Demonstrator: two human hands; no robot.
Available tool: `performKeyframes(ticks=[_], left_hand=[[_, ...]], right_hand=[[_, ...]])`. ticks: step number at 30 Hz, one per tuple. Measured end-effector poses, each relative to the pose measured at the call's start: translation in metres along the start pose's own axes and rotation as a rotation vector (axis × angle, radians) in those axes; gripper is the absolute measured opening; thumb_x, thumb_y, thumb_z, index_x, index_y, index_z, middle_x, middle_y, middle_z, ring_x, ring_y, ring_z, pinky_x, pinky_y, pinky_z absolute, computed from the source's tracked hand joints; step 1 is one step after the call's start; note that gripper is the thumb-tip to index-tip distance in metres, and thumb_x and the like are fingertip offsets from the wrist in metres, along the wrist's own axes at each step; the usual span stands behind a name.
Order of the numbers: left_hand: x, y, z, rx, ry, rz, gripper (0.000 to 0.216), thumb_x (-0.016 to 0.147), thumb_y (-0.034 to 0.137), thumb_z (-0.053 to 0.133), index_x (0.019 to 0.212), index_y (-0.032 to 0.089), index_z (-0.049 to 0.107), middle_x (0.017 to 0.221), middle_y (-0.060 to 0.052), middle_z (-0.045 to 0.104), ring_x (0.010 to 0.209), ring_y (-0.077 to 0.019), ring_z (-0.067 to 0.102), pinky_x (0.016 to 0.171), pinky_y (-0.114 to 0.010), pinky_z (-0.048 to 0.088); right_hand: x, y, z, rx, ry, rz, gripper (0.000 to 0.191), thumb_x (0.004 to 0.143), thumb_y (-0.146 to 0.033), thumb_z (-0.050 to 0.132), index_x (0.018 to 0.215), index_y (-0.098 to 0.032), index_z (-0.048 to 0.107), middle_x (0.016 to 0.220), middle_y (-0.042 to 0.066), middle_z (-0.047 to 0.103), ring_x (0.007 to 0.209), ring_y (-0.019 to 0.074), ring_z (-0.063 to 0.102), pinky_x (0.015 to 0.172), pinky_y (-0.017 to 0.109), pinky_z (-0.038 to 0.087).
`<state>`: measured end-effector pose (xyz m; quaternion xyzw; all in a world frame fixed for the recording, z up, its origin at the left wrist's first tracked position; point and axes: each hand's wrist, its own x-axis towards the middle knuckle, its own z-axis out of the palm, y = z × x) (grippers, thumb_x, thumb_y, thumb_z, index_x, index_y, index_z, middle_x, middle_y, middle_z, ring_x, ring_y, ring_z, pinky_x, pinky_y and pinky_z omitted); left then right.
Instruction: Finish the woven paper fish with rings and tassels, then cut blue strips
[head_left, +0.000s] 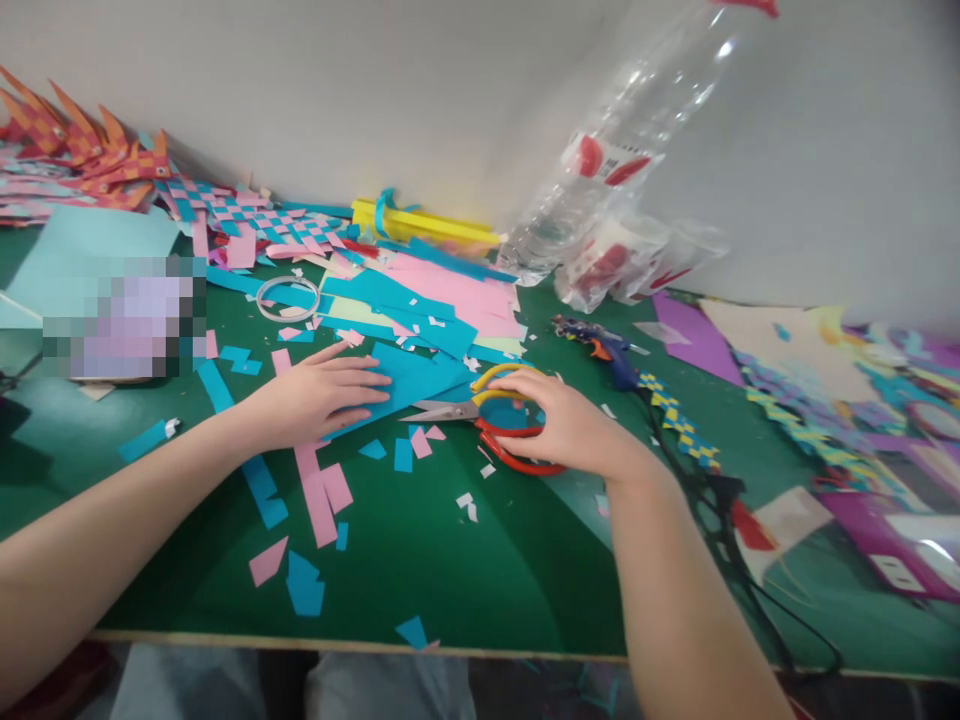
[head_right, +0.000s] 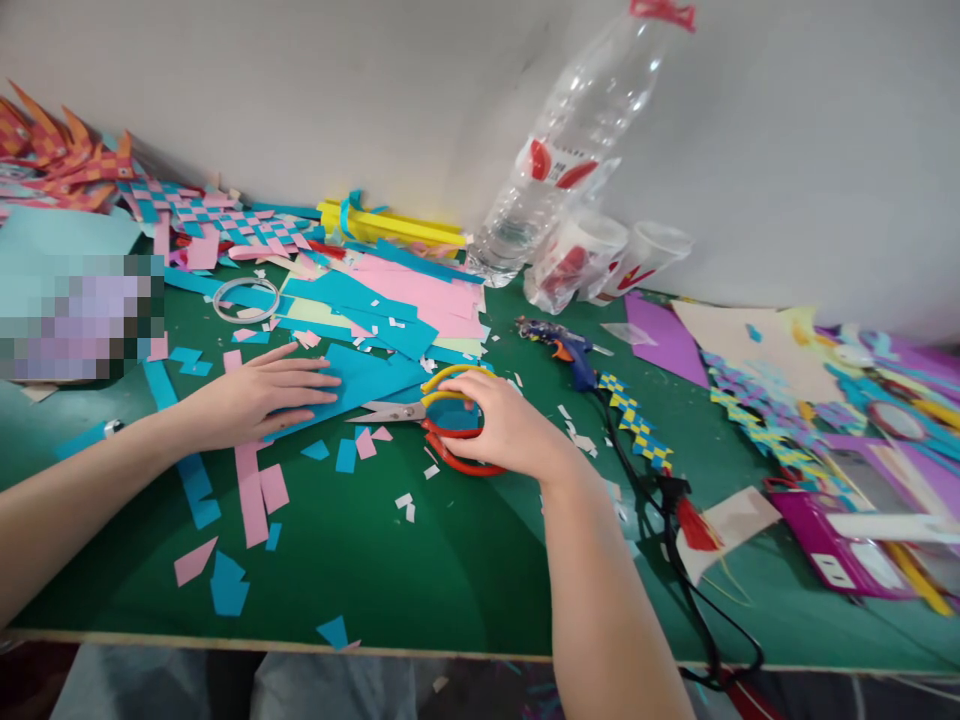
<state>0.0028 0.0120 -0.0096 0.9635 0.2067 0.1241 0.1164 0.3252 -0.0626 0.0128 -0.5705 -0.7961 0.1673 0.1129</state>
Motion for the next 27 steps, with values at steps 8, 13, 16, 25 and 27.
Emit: performKeyframes(ticks=[8, 13, 16, 25, 27], left_hand=[[0.000, -0.013, 0.002, 0.024, -0.061, 0.049, 0.034, 0.097, 0.027, 0.043, 0.128, 0.030, 0.058, 0.139, 0.003, 0.053, 0.139, -0.0178, 0.035, 0.120, -0.044, 0.013], [0.002, -0.011, 0.001, 0.049, -0.074, 0.059, 0.036, 0.097, 0.021, 0.041, 0.126, 0.031, 0.059, 0.138, 0.004, 0.054, 0.138, -0.0170, 0.037, 0.119, -0.045, 0.015], [0.001, -0.012, 0.003, 0.041, -0.080, 0.059, 0.035, 0.097, 0.026, 0.041, 0.128, 0.031, 0.058, 0.137, 0.003, 0.055, 0.138, -0.0179, 0.037, 0.119, -0.043, 0.017], [0.002, -0.014, 0.003, 0.049, -0.215, 0.035, 0.050, 0.097, 0.009, 0.030, 0.144, 0.025, 0.038, 0.149, 0.002, 0.041, 0.144, -0.0157, 0.022, 0.119, -0.038, 0.012], [0.003, -0.014, 0.004, 0.077, -0.232, 0.042, 0.051, 0.097, 0.008, 0.030, 0.145, 0.025, 0.037, 0.150, 0.002, 0.039, 0.145, -0.0155, 0.019, 0.120, -0.037, 0.009]], right_hand=[[0.005, 0.000, 0.010, -0.003, -0.014, -0.035, 0.049, 0.068, -0.032, 0.066, 0.115, -0.025, 0.056, 0.127, 0.008, 0.059, 0.121, 0.0307, 0.052, 0.104, 0.051, 0.038], [0.006, 0.002, 0.012, 0.010, -0.003, -0.069, 0.049, 0.071, -0.034, 0.067, 0.117, -0.026, 0.054, 0.131, 0.007, 0.057, 0.127, 0.0302, 0.049, 0.108, 0.051, 0.033], [0.007, 0.003, 0.013, 0.012, 0.010, -0.067, 0.050, 0.074, -0.038, 0.066, 0.120, -0.026, 0.053, 0.131, 0.007, 0.057, 0.128, 0.0296, 0.048, 0.109, 0.051, 0.032], [0.010, -0.001, 0.022, 0.019, 0.028, -0.124, 0.050, 0.075, -0.039, 0.065, 0.121, -0.025, 0.050, 0.130, 0.009, 0.055, 0.130, 0.0310, 0.044, 0.109, 0.054, 0.031], [0.012, -0.001, 0.024, 0.026, 0.035, -0.136, 0.050, 0.075, -0.039, 0.065, 0.121, -0.026, 0.050, 0.129, 0.009, 0.056, 0.130, 0.0312, 0.044, 0.110, 0.055, 0.030]])
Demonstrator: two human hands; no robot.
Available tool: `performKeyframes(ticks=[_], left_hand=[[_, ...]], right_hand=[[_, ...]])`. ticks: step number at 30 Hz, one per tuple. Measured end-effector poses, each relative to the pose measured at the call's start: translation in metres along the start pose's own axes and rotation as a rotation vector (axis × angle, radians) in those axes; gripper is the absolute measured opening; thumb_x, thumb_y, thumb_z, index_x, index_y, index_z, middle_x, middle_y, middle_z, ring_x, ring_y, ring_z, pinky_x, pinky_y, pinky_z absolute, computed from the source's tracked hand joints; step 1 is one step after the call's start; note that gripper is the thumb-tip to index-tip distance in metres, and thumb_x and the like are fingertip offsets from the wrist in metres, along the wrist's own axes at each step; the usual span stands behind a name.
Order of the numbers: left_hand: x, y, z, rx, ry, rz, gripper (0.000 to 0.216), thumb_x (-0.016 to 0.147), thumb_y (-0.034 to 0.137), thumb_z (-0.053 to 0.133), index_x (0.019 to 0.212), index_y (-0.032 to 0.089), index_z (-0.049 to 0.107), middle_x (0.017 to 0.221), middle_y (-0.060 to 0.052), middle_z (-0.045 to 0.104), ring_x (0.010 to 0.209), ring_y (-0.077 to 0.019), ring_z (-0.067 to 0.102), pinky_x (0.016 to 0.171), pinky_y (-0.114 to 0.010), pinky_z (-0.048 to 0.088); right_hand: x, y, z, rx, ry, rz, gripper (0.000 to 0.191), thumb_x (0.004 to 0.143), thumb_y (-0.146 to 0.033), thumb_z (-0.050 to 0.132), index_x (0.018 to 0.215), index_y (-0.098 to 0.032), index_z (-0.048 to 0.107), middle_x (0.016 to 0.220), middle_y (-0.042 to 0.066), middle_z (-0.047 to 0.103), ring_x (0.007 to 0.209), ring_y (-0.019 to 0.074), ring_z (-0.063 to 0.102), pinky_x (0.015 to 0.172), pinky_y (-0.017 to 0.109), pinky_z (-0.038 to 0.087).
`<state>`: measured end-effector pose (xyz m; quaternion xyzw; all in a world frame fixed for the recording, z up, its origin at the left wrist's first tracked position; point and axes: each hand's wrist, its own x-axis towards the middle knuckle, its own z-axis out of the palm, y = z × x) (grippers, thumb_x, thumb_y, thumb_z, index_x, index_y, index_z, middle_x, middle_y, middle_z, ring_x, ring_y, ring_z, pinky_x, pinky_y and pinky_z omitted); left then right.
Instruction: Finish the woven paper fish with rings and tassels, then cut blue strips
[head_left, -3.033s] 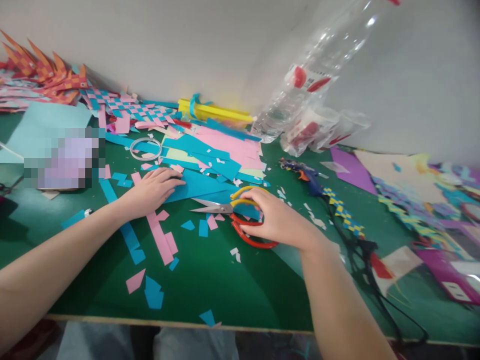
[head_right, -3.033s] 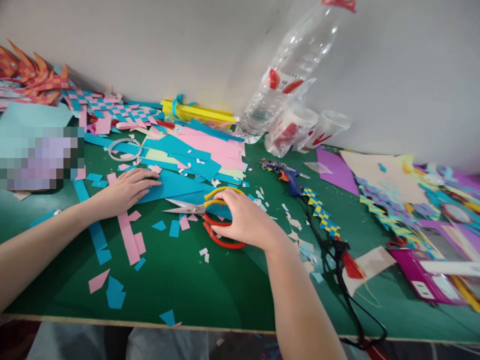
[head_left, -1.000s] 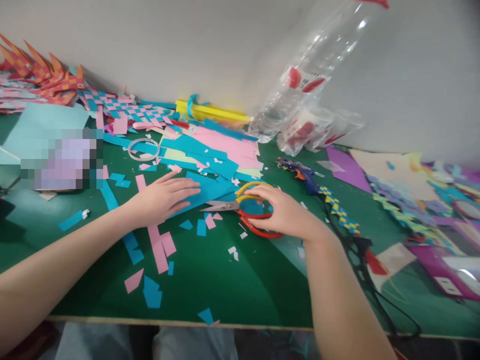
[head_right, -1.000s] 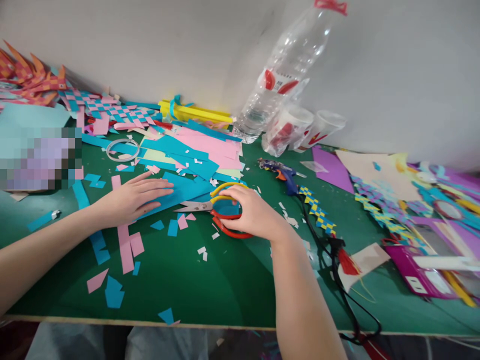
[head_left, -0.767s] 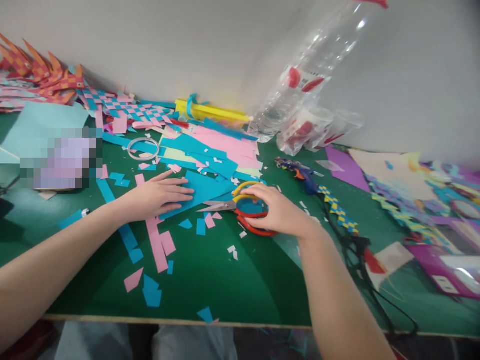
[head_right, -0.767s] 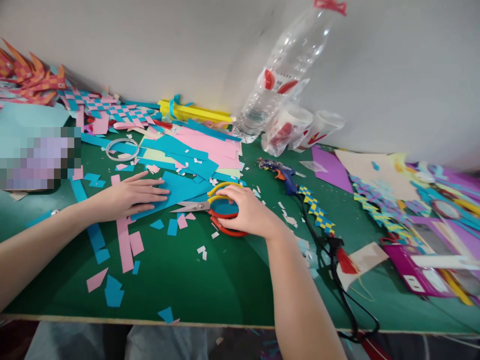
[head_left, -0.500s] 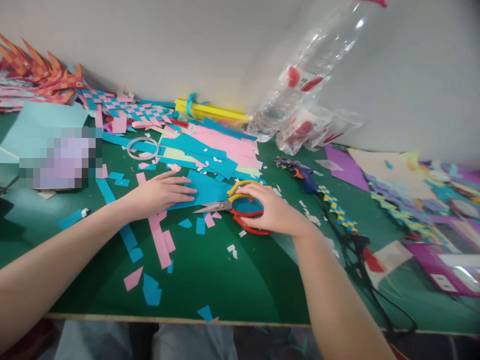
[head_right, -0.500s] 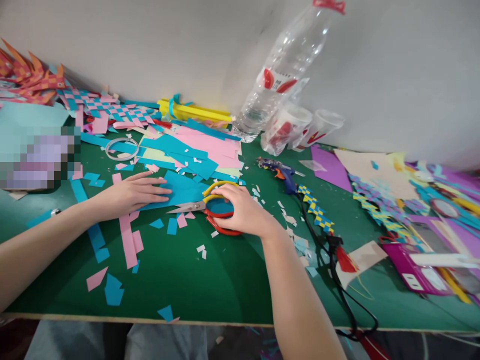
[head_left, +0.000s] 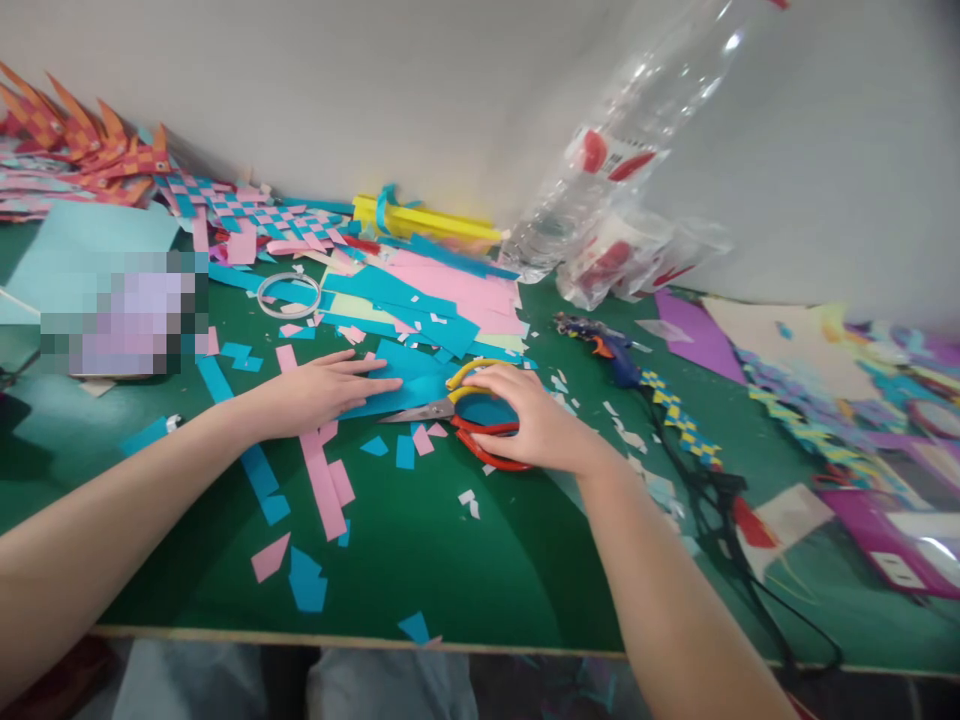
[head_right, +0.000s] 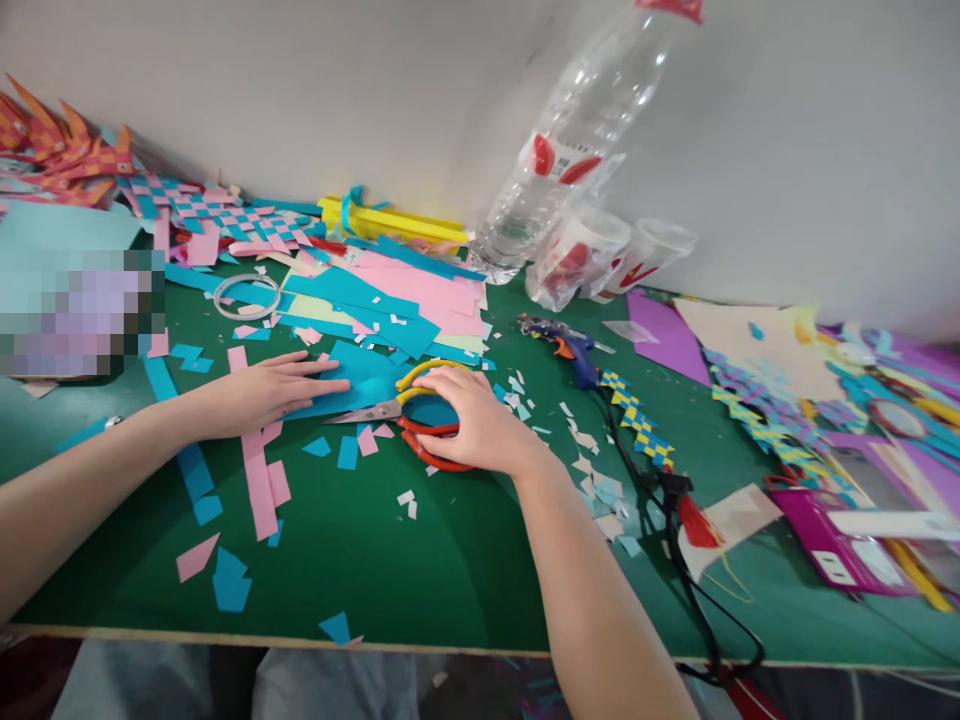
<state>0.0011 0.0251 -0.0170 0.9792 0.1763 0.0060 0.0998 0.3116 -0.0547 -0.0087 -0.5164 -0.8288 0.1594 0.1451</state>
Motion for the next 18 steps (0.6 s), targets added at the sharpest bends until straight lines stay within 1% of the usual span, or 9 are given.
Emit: performKeyframes(ticks=[5, 8, 11, 14, 18], left_hand=[[0.001, -0.002, 0.002, -0.004, 0.004, -0.045, 0.046, 0.101, 0.021, 0.031, 0.146, 0.028, 0.034, 0.149, 0.001, 0.041, 0.144, -0.0156, 0.022, 0.119, -0.037, 0.012], [0.002, -0.001, 0.002, -0.012, 0.007, -0.048, 0.045, 0.101, 0.022, 0.031, 0.146, 0.028, 0.034, 0.149, 0.000, 0.041, 0.144, -0.0158, 0.023, 0.119, -0.037, 0.012], [0.002, 0.001, 0.000, -0.014, 0.008, -0.055, 0.046, 0.101, 0.020, 0.030, 0.145, 0.028, 0.035, 0.148, 0.001, 0.043, 0.143, -0.0160, 0.024, 0.119, -0.037, 0.013], [0.001, 0.001, 0.000, -0.007, 0.007, -0.049, 0.052, 0.098, 0.011, 0.030, 0.147, 0.028, 0.032, 0.149, 0.001, 0.041, 0.144, -0.0153, 0.022, 0.119, -0.037, 0.013], [0.000, 0.000, 0.002, 0.008, 0.012, -0.038, 0.060, 0.093, 0.003, 0.032, 0.148, 0.028, 0.030, 0.150, 0.001, 0.040, 0.144, -0.0149, 0.021, 0.119, -0.037, 0.013]], right_hand=[[0.000, 0.002, -0.002, 0.005, -0.013, -0.019, 0.047, 0.074, -0.036, 0.065, 0.118, -0.027, 0.054, 0.127, 0.007, 0.058, 0.131, 0.0313, 0.044, 0.109, 0.055, 0.031], [-0.001, 0.000, -0.005, -0.001, -0.025, -0.006, 0.046, 0.074, -0.036, 0.065, 0.118, -0.027, 0.054, 0.127, 0.007, 0.058, 0.130, 0.0311, 0.045, 0.109, 0.054, 0.031], [-0.001, -0.005, -0.004, -0.014, -0.009, 0.001, 0.046, 0.074, -0.037, 0.065, 0.118, -0.026, 0.054, 0.127, 0.009, 0.058, 0.128, 0.0312, 0.047, 0.108, 0.054, 0.033], [0.000, -0.009, -0.002, -0.030, 0.005, -0.008, 0.047, 0.075, -0.037, 0.064, 0.119, -0.025, 0.053, 0.127, 0.009, 0.057, 0.127, 0.0317, 0.047, 0.108, 0.055, 0.032], [0.000, -0.007, -0.002, -0.013, -0.023, -0.021, 0.044, 0.074, -0.035, 0.065, 0.116, -0.027, 0.053, 0.127, 0.008, 0.057, 0.127, 0.0318, 0.046, 0.108, 0.056, 0.030]])
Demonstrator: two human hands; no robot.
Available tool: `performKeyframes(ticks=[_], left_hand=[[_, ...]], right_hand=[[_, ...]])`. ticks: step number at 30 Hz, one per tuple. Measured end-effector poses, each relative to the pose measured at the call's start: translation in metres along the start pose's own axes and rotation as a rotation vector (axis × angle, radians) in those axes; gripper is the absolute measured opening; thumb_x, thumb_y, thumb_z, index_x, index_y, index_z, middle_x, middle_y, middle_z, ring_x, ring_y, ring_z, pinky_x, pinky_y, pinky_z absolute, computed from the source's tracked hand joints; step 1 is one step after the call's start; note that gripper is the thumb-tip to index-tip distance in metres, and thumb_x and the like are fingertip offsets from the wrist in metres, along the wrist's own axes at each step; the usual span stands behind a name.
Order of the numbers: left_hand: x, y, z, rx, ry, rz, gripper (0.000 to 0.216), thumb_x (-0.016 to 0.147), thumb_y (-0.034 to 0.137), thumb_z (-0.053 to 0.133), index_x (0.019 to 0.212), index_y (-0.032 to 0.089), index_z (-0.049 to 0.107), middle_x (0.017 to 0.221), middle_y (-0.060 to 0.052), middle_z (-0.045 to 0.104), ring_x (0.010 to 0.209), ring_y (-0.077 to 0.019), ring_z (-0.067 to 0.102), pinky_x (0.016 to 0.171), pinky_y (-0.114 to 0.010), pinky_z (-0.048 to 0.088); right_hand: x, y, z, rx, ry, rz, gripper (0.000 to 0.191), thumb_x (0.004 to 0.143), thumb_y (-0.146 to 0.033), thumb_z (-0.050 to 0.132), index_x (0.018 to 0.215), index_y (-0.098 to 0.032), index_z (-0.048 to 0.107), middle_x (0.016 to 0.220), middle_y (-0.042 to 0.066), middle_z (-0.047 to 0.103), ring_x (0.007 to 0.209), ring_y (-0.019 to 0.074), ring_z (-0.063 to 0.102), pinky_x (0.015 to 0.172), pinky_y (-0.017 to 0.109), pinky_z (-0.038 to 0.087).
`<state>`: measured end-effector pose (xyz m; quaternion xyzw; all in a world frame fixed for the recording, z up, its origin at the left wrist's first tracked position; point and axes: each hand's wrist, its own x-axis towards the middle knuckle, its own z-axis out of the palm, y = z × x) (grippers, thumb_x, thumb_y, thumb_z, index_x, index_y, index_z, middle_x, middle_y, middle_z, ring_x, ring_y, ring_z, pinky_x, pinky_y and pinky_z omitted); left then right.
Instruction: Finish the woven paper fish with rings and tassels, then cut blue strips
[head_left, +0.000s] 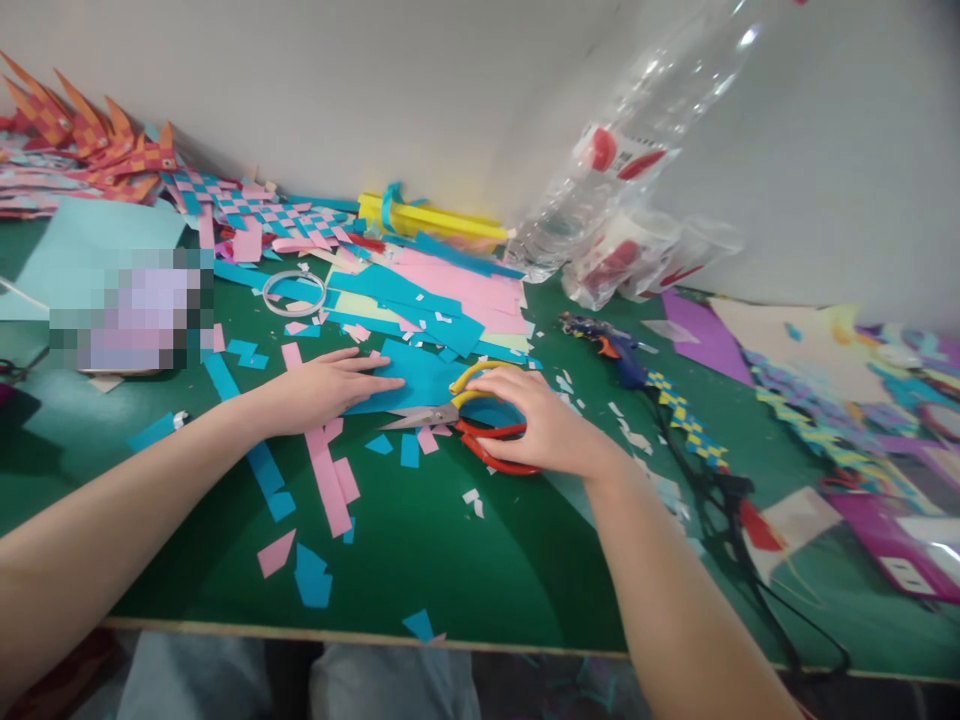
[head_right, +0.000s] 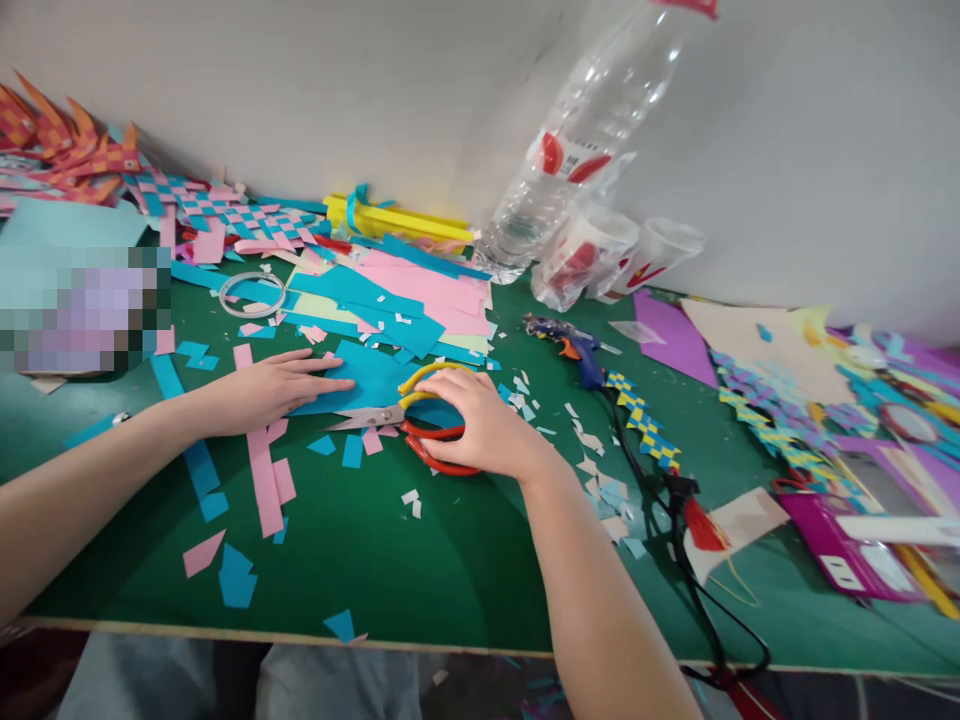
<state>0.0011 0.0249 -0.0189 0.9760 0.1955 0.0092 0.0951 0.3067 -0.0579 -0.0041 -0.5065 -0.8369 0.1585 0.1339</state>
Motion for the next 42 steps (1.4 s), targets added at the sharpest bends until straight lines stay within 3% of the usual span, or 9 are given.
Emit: performKeyframes(ticks=[5, 11, 23, 27, 33, 38, 42], left_hand=[[0.001, 0.002, -0.002, -0.007, -0.002, -0.005, 0.058, 0.093, 0.003, 0.032, 0.146, 0.026, 0.034, 0.149, 0.001, 0.042, 0.144, -0.0155, 0.023, 0.119, -0.037, 0.014], [0.002, 0.006, -0.006, -0.020, -0.018, -0.050, 0.046, 0.100, 0.019, 0.028, 0.145, 0.027, 0.037, 0.147, 0.000, 0.044, 0.143, -0.0158, 0.026, 0.118, -0.038, 0.017], [0.001, 0.001, -0.001, -0.038, 0.020, -0.034, 0.044, 0.101, 0.022, 0.028, 0.144, 0.029, 0.038, 0.147, 0.001, 0.044, 0.142, -0.0145, 0.027, 0.118, -0.036, 0.016], [0.005, 0.006, 0.003, -0.006, 0.096, -0.008, 0.045, 0.100, 0.017, 0.030, 0.143, 0.027, 0.040, 0.145, 0.002, 0.047, 0.142, -0.0147, 0.028, 0.118, -0.037, 0.017], [0.010, 0.021, 0.005, 0.049, 0.301, -0.088, 0.033, 0.099, 0.024, 0.036, 0.123, 0.023, 0.060, 0.128, -0.002, 0.063, 0.130, -0.0189, 0.045, 0.117, -0.045, 0.017], [0.001, 0.013, -0.001, -0.070, 0.239, -0.024, 0.033, 0.099, 0.027, 0.037, 0.120, 0.023, 0.063, 0.131, -0.002, 0.060, 0.131, -0.0182, 0.044, 0.114, -0.039, 0.029], [-0.008, 0.003, -0.003, -0.057, 0.194, 0.022, 0.034, 0.099, 0.028, 0.039, 0.127, 0.023, 0.058, 0.142, -0.003, 0.051, 0.137, -0.0189, 0.035, 0.115, -0.038, 0.027]], right_hand=[[0.002, 0.000, 0.002, 0.015, 0.004, -0.005, 0.045, 0.076, -0.037, 0.065, 0.117, -0.027, 0.052, 0.127, 0.008, 0.057, 0.128, 0.0317, 0.046, 0.108, 0.054, 0.031], [0.005, -0.005, 0.002, 0.038, -0.028, -0.011, 0.045, 0.075, -0.034, 0.064, 0.117, -0.027, 0.051, 0.128, 0.008, 0.057, 0.128, 0.0308, 0.046, 0.106, 0.054, 0.032], [0.004, -0.002, 0.002, 0.048, -0.024, -0.024, 0.046, 0.074, -0.034, 0.065, 0.117, -0.027, 0.051, 0.128, 0.008, 0.057, 0.129, 0.0294, 0.046, 0.107, 0.054, 0.031], [0.003, -0.003, -0.001, 0.022, -0.008, -0.008, 0.043, 0.074, -0.034, 0.064, 0.115, -0.027, 0.053, 0.126, 0.008, 0.058, 0.128, 0.0303, 0.046, 0.106, 0.054, 0.032], [0.000, 0.002, -0.004, 0.005, -0.011, 0.024, 0.043, 0.073, -0.032, 0.065, 0.115, -0.026, 0.054, 0.127, 0.008, 0.058, 0.132, 0.0319, 0.042, 0.106, 0.054, 0.032], [-0.003, 0.007, -0.009, 0.010, -0.039, 0.057, 0.042, 0.072, -0.030, 0.065, 0.113, -0.026, 0.055, 0.130, 0.007, 0.056, 0.129, 0.0307, 0.046, 0.105, 0.052, 0.033], [-0.004, 0.008, -0.011, 0.018, -0.040, 0.066, 0.042, 0.072, -0.029, 0.065, 0.112, -0.026, 0.055, 0.131, 0.007, 0.055, 0.126, 0.0301, 0.048, 0.105, 0.052, 0.033]])
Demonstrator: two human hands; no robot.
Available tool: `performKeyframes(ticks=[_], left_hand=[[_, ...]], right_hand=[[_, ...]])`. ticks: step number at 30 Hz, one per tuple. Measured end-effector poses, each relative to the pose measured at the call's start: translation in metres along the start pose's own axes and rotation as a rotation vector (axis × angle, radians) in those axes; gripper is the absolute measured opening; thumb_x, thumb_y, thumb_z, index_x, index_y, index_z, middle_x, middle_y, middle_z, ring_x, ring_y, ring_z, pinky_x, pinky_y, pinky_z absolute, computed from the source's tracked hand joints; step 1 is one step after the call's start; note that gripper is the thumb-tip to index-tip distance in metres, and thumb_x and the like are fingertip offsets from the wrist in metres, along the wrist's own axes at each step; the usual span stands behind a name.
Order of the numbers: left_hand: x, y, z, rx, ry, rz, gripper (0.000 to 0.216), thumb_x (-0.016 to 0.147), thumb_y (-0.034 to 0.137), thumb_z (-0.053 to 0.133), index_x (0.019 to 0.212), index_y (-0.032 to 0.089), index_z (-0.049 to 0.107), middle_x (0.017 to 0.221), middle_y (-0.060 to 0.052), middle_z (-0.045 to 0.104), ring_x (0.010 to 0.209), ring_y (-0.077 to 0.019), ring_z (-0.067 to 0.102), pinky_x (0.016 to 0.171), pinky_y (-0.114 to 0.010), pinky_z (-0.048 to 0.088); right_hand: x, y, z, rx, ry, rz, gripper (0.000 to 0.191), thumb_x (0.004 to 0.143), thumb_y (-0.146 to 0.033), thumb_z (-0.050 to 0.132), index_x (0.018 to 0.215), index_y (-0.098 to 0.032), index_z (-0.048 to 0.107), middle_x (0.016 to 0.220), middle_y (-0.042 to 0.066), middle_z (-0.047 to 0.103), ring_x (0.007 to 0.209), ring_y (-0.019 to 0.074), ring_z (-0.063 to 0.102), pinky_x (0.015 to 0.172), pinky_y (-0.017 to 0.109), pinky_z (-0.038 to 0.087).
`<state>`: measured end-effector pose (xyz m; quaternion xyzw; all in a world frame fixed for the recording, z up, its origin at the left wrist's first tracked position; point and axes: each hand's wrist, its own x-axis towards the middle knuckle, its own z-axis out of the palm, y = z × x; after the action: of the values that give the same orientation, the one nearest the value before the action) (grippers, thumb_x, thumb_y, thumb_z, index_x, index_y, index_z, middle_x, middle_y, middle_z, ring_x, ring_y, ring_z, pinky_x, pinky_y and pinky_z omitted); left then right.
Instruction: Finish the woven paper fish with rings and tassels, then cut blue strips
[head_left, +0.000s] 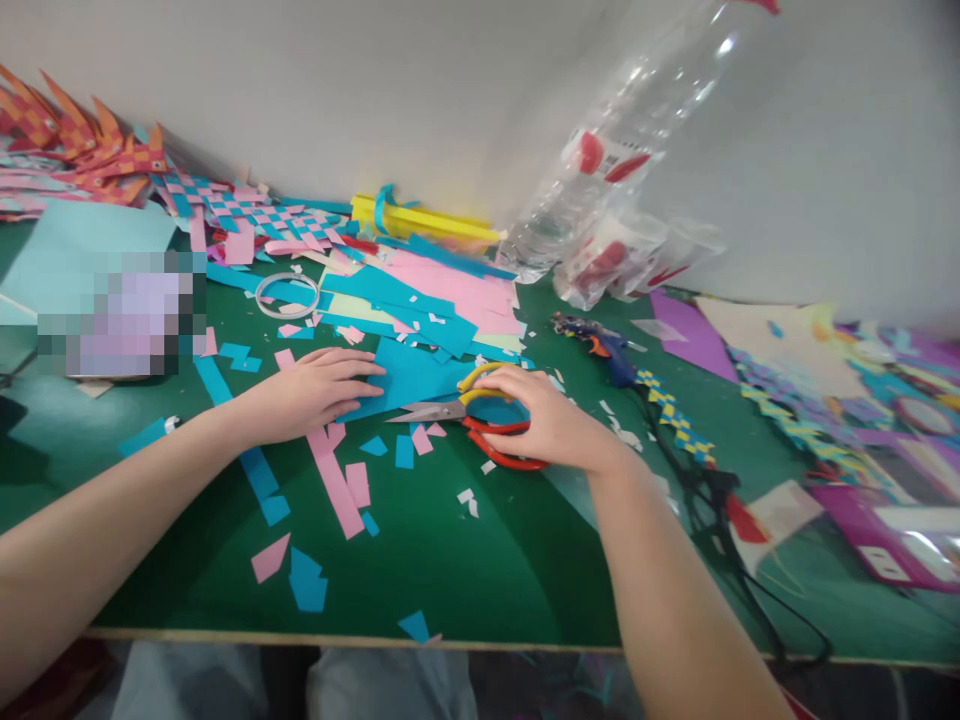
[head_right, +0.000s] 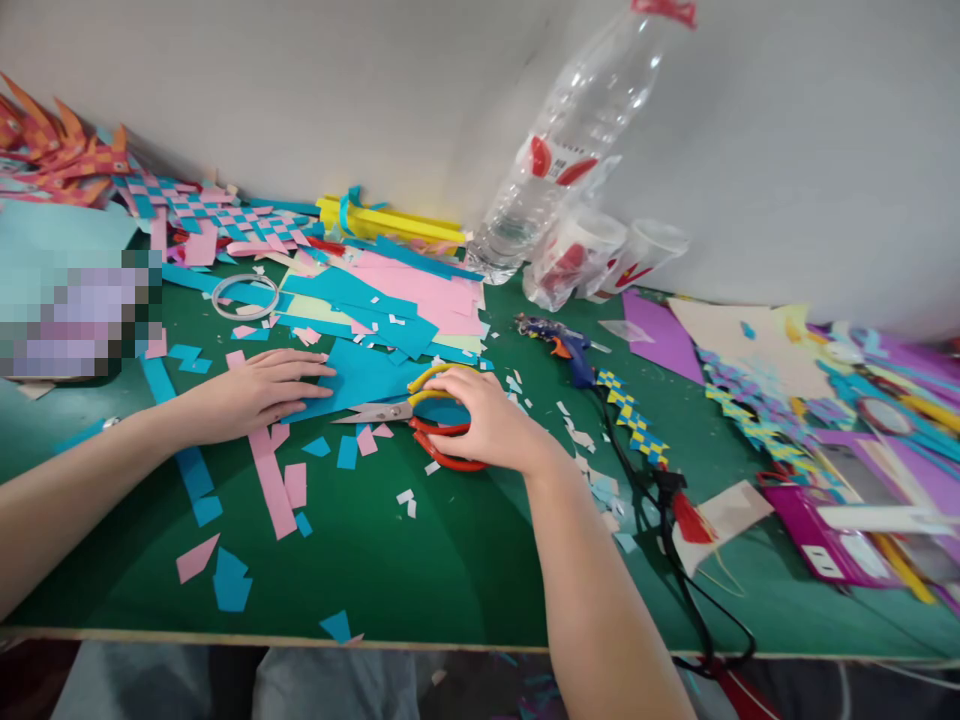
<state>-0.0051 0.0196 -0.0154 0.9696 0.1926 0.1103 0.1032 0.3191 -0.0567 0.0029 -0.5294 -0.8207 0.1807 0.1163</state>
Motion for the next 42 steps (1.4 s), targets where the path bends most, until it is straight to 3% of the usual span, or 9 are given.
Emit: performKeyframes(ticks=[6, 13, 27, 42], left_hand=[[-0.003, -0.008, 0.004, 0.076, -0.038, -0.005, 0.038, 0.099, 0.030, 0.041, 0.135, 0.029, 0.050, 0.149, -0.004, 0.041, 0.141, -0.0220, 0.026, 0.117, -0.043, 0.022], [-0.005, -0.011, 0.004, 0.079, -0.078, -0.003, 0.046, 0.096, 0.015, 0.042, 0.137, 0.034, 0.047, 0.151, -0.002, 0.036, 0.144, -0.0216, 0.021, 0.117, -0.044, 0.021], [-0.004, -0.014, 0.004, 0.048, -0.118, -0.056, 0.044, 0.098, 0.019, 0.039, 0.137, 0.038, 0.047, 0.153, 0.000, 0.034, 0.143, -0.0230, 0.021, 0.116, -0.046, 0.023], [-0.003, -0.014, 0.003, 0.017, -0.112, -0.070, 0.042, 0.097, 0.019, 0.041, 0.132, 0.038, 0.053, 0.150, -0.001, 0.038, 0.141, -0.0244, 0.027, 0.114, -0.047, 0.025]], right_hand=[[0.003, -0.006, 0.008, -0.010, 0.011, -0.038, 0.044, 0.075, -0.035, 0.065, 0.116, -0.026, 0.051, 0.128, 0.009, 0.056, 0.130, 0.0316, 0.044, 0.105, 0.054, 0.033], [0.007, -0.013, 0.015, -0.018, 0.000, -0.052, 0.048, 0.076, -0.042, 0.066, 0.119, -0.028, 0.049, 0.129, 0.009, 0.054, 0.130, 0.0324, 0.044, 0.107, 0.056, 0.031], [0.010, -0.019, 0.016, -0.008, 0.002, -0.093, 0.041, 0.083, -0.040, 0.058, 0.122, -0.028, 0.048, 0.129, 0.009, 0.055, 0.127, 0.0304, 0.047, 0.109, 0.058, 0.030], [0.016, -0.031, 0.018, -0.018, -0.030, -0.104, 0.037, 0.086, -0.036, 0.056, 0.121, -0.029, 0.048, 0.129, 0.008, 0.054, 0.126, 0.0282, 0.047, 0.104, 0.053, 0.037]])
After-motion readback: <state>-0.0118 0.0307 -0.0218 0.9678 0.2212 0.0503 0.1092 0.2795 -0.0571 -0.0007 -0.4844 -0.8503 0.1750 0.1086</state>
